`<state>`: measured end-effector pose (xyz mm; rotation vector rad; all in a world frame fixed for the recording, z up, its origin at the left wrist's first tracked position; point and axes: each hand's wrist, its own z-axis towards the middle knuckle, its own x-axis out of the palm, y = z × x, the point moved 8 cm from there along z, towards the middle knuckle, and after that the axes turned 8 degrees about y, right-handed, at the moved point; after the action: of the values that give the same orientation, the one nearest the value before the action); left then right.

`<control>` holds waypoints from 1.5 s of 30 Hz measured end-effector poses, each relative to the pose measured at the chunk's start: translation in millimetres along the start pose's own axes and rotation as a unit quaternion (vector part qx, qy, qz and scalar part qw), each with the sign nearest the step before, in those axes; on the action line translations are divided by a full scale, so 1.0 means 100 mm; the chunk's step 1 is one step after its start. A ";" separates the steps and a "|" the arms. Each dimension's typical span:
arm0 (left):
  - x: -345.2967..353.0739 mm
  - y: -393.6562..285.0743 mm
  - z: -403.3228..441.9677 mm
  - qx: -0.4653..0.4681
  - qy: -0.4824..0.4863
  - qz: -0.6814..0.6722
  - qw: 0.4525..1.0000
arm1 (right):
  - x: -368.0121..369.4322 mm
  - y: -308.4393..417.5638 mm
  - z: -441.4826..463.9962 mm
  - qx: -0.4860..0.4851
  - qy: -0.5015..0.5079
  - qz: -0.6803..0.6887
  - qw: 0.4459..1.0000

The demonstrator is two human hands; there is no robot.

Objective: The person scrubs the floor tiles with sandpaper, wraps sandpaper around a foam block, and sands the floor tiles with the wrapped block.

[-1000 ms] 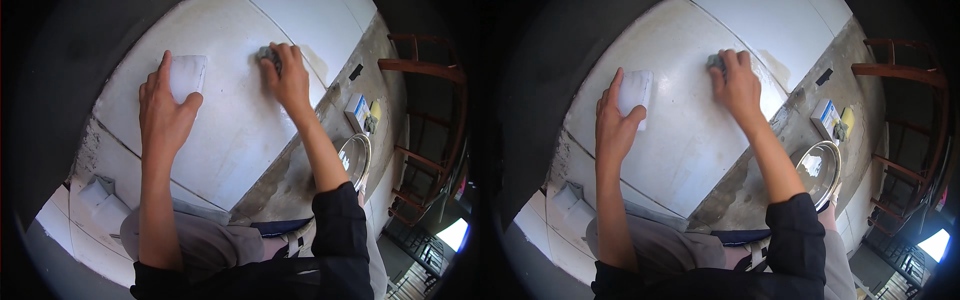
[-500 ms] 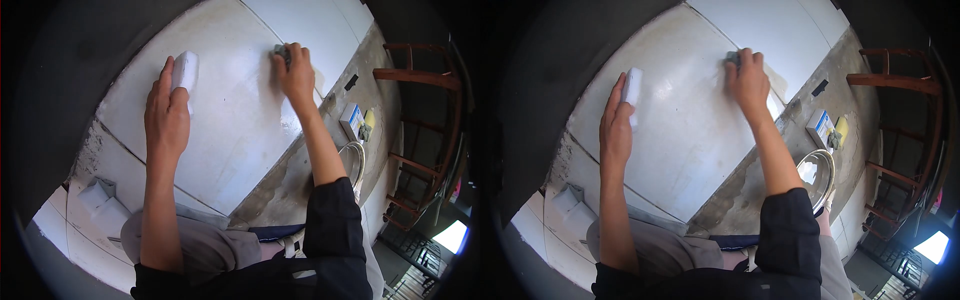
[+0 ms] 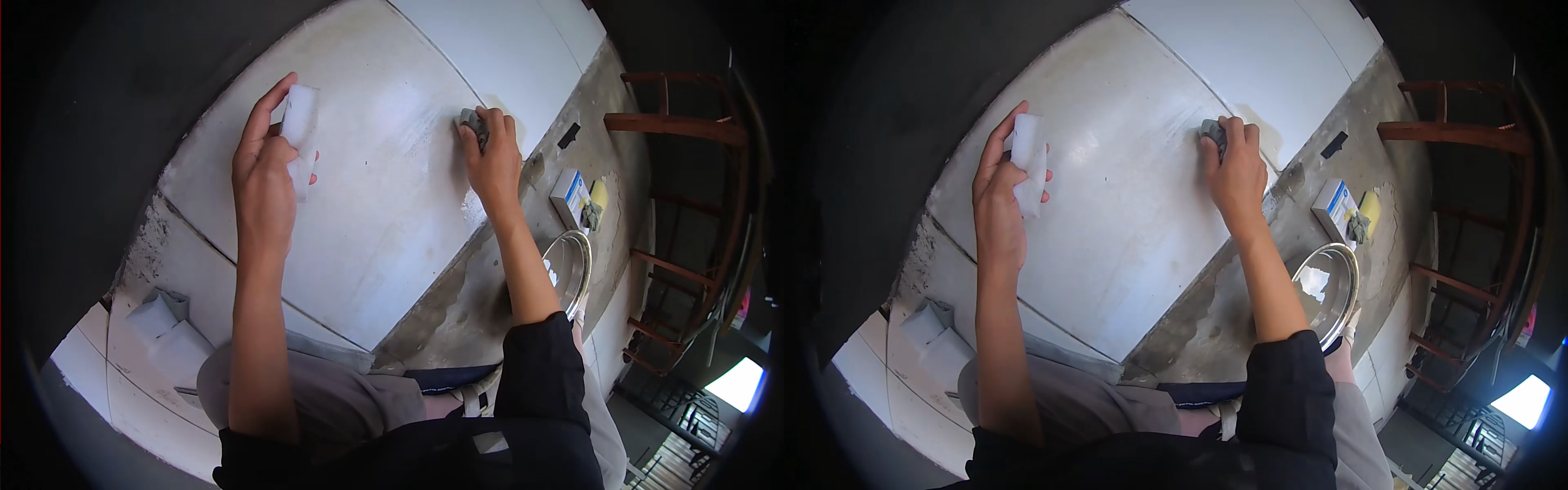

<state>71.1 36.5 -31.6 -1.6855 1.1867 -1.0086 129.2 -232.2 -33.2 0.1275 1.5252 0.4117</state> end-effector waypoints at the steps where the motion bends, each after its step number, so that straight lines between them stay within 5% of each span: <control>1: 0.01 0.02 0.02 -0.004 0.014 -0.002 1.000 | 0.01 0.00 -0.03 0.011 -0.010 -0.004 1.000; 4: 0.01 0.10 0.08 -0.018 0.053 -0.012 0.998 | 0.14 0.46 -0.53 -0.002 0.062 0.063 0.996; 7: 0.10 0.13 0.06 -0.028 0.087 -0.021 0.996 | 0.27 1.01 -1.20 -0.126 0.137 0.048 0.981; 13: 0.29 0.06 -0.05 -0.047 0.134 -0.019 0.990 | 0.04 0.21 -0.59 0.059 -0.002 0.055 0.997; 18: 0.27 0.07 -0.02 -0.046 0.144 -0.091 0.984 | 0.25 0.98 -1.44 -0.017 0.191 0.080 0.978; 25: 0.19 0.00 -0.03 -0.056 0.160 -0.310 0.936 | -0.99 -0.27 -2.13 0.239 -0.127 0.317 0.909; 27: 0.20 -0.01 -0.03 -0.056 0.151 -0.348 0.924 | -1.27 -0.78 -2.42 0.278 -0.201 0.280 0.896; 35: 0.15 -0.03 0.01 -0.039 0.169 -0.396 0.902 | -1.23 -1.51 -2.76 0.377 -0.080 0.152 0.910; 45: 0.14 -0.04 0.00 -0.032 0.160 -0.381 0.910 | -1.06 -1.36 -2.56 0.288 -0.063 -0.011 0.955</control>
<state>75.8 24.2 -26.3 -2.1516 0.7370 -1.7866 -97.1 -438.5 7.3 0.5812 1.4797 -0.0717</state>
